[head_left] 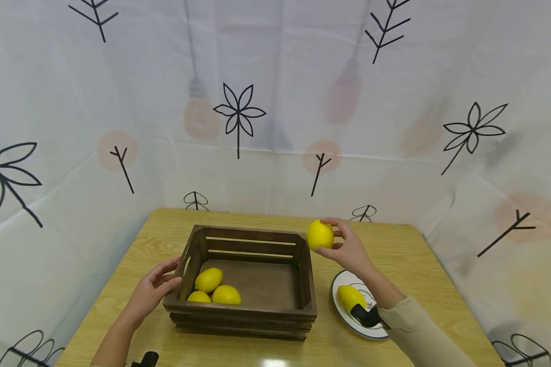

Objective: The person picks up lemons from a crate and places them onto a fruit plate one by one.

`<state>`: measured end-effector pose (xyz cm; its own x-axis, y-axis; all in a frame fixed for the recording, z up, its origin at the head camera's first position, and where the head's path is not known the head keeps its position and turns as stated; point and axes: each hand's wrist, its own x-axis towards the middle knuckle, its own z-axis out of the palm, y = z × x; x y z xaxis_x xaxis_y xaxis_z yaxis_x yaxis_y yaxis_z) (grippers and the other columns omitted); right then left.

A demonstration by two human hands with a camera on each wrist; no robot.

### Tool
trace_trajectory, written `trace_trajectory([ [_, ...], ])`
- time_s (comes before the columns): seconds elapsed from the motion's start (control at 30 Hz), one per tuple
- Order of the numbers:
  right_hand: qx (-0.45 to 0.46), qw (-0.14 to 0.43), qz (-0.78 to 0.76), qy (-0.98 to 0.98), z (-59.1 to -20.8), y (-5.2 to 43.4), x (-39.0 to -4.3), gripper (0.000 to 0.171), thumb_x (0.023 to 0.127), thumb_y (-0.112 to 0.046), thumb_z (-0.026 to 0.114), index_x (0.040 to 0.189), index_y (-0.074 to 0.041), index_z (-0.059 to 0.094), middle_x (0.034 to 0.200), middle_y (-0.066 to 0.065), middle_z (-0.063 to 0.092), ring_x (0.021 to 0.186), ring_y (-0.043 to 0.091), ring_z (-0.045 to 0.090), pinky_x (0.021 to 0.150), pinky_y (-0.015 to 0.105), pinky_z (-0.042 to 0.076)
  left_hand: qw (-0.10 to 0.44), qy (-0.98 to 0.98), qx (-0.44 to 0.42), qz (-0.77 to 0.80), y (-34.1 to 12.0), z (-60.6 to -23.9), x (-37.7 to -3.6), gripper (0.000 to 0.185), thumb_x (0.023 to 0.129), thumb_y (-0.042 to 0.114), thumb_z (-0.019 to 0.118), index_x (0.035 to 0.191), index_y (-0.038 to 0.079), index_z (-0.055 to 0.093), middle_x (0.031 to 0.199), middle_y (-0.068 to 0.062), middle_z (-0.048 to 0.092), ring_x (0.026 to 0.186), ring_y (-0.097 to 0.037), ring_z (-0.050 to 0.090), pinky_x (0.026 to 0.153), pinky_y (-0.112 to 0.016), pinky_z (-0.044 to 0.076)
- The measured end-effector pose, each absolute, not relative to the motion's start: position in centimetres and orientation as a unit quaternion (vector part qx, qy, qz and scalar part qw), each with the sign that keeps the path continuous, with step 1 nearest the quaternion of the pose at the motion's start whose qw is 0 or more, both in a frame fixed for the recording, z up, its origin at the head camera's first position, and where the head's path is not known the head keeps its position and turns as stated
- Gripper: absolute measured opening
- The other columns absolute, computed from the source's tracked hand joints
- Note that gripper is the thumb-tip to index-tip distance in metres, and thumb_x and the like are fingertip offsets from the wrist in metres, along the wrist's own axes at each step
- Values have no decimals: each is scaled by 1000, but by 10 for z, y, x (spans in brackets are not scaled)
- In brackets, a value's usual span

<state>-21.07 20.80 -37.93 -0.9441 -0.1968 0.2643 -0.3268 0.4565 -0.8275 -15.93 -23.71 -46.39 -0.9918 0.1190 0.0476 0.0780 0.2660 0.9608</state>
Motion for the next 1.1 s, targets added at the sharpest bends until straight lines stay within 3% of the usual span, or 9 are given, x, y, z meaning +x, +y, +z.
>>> trace_trajectory([
  [0.4, 128, 86, 470, -869, -401, 234, -203, 59, 76, -9, 78, 127, -5, 49, 131, 17, 40, 101, 35, 46, 75, 38, 50, 22, 795, 58, 603, -237, -463, -159, 54, 93, 22, 59, 140, 5, 40, 141, -17, 37, 101, 2, 52, 81, -23, 48],
  [0.73, 95, 78, 460, -880, -415, 252, -199, 62, 77, -10, 77, 130, -3, 45, 131, 20, 37, 104, 37, 45, 78, 42, 49, 24, 792, 59, 608, -238, -464, -160, 54, 93, 22, 59, 141, 6, 39, 141, -17, 37, 101, 2, 52, 81, -23, 48],
  [1.1, 54, 67, 467, -880, -438, 270, -193, 60, 77, -8, 76, 129, -3, 46, 130, 20, 37, 105, 39, 45, 77, 39, 49, 20, 794, 60, 605, -238, -464, -160, 53, 93, 21, 59, 141, 6, 40, 140, -17, 38, 101, 1, 52, 81, -23, 48],
])
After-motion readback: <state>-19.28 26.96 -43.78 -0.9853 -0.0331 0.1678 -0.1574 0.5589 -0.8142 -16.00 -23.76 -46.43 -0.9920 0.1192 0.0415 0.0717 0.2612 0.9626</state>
